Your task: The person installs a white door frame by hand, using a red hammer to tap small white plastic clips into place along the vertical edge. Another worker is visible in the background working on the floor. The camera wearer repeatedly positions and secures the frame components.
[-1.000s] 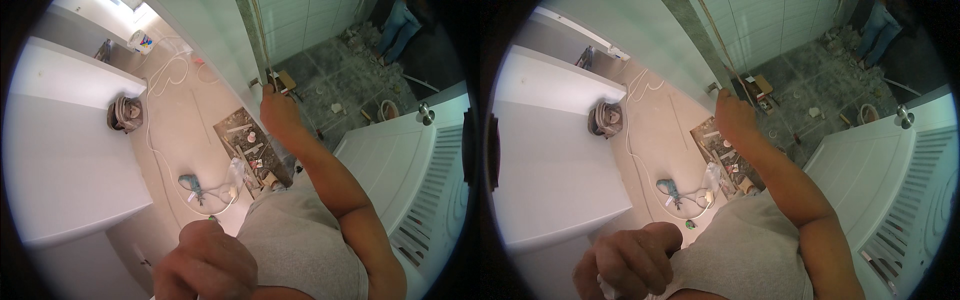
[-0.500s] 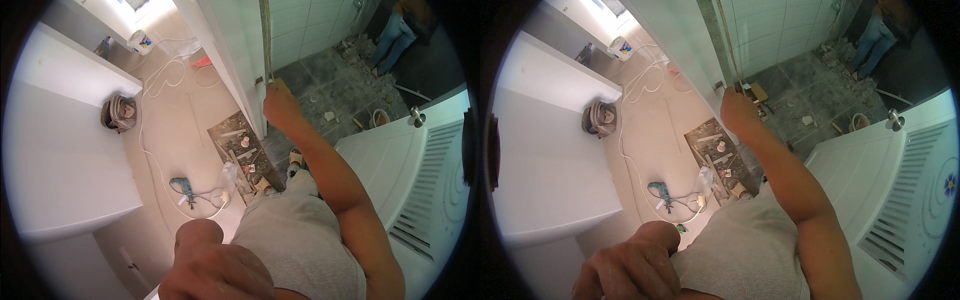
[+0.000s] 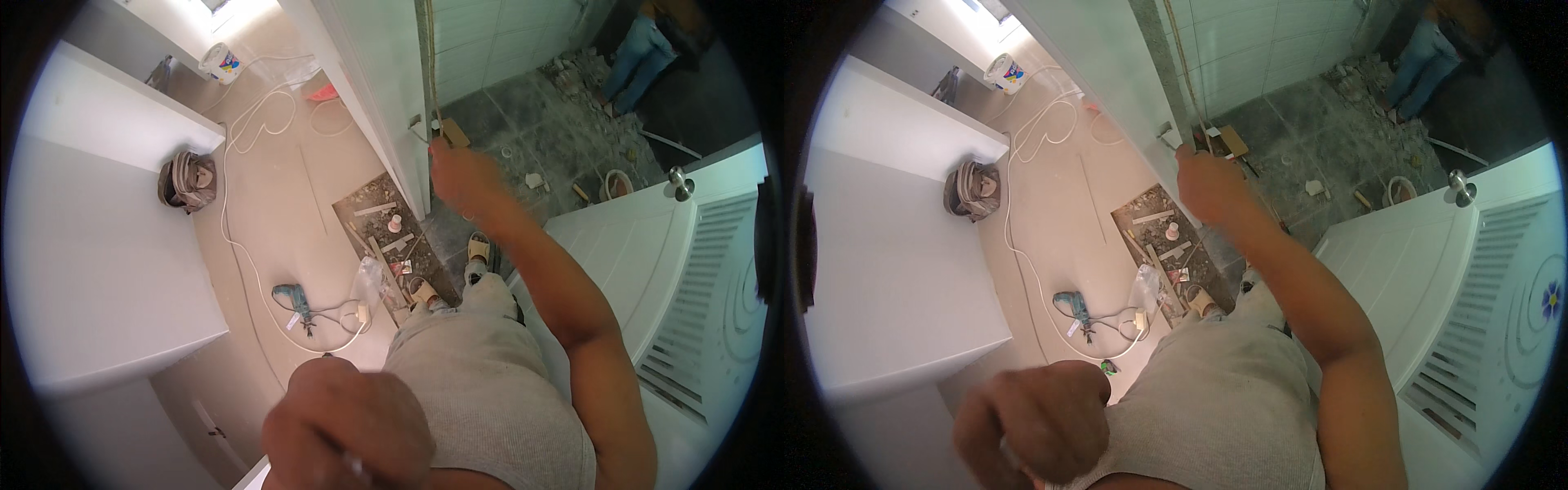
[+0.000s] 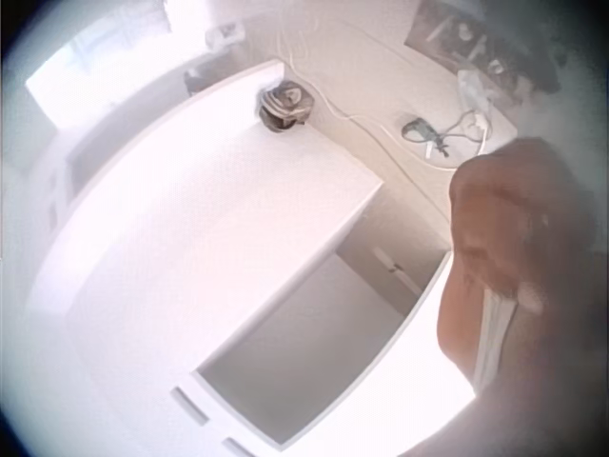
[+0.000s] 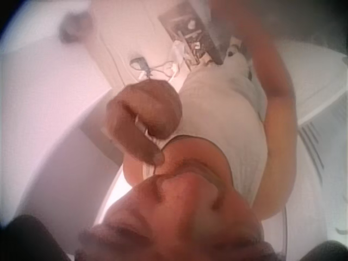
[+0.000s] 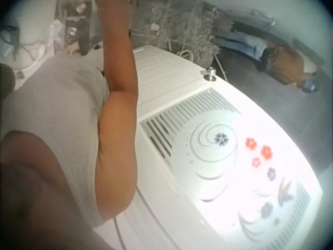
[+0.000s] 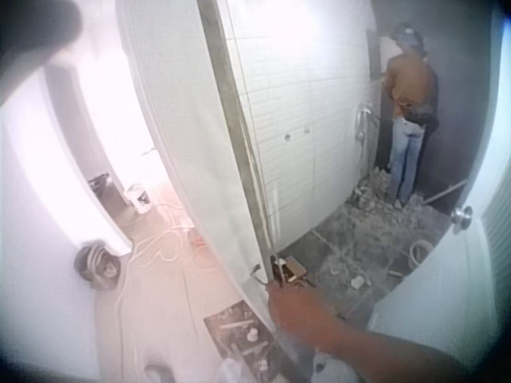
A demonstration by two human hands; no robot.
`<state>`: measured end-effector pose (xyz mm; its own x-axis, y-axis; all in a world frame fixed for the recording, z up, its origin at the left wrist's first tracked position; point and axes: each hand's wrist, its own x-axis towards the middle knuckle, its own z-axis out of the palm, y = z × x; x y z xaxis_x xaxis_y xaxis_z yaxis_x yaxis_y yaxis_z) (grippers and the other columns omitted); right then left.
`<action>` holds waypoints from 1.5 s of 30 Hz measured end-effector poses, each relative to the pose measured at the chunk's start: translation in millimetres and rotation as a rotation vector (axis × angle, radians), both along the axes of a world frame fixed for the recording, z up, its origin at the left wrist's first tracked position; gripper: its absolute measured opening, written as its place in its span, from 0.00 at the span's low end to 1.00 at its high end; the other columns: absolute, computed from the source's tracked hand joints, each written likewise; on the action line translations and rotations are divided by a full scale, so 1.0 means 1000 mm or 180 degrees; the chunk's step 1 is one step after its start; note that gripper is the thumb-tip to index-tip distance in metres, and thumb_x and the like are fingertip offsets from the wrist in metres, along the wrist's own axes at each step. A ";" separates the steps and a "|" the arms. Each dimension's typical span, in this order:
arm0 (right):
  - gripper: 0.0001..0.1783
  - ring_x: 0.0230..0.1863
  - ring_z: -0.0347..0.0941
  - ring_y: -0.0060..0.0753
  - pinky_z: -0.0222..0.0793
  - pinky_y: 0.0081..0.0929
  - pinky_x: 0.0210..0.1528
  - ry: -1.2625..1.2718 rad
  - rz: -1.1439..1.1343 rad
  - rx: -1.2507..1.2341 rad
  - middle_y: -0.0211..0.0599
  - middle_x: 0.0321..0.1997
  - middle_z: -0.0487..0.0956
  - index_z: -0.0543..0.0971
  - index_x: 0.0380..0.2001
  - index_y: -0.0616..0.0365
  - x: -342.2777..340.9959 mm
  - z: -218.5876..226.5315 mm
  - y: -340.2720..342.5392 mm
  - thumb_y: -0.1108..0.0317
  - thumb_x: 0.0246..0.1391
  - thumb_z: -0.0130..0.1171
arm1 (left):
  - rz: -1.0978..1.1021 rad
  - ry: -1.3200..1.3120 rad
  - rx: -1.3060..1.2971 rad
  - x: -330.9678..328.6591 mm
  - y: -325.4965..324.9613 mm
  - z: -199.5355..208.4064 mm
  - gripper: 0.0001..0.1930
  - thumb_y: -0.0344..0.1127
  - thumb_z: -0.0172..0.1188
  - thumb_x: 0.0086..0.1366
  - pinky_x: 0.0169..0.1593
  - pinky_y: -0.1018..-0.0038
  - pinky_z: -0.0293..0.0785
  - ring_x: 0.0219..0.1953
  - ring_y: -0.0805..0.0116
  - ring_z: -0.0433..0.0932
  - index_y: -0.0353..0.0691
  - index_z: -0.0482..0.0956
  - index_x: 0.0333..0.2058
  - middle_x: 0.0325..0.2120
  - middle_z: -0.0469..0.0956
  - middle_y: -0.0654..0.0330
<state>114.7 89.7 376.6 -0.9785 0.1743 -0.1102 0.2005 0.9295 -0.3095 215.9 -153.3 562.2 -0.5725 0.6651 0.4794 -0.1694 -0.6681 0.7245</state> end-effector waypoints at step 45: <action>0.11 0.33 0.80 0.68 0.74 0.57 0.36 0.0620 -0.0244 -0.0255 0.60 0.34 0.83 0.71 0.43 0.65 0.011 0.011 0.009 0.67 0.67 0.50 | -0.0271 -0.1199 -0.1112 -0.002 -0.014 -0.095 0.12 0.37 0.60 0.69 0.28 0.78 0.62 0.22 0.76 0.67 0.32 0.77 0.42 0.26 0.72 0.61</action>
<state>125.4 98.5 387.5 -0.9669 0.2475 0.0630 0.1989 0.8847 -0.4216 214.1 -167.7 467.5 -0.5995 0.8003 -0.0083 -0.5047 -0.3699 0.7800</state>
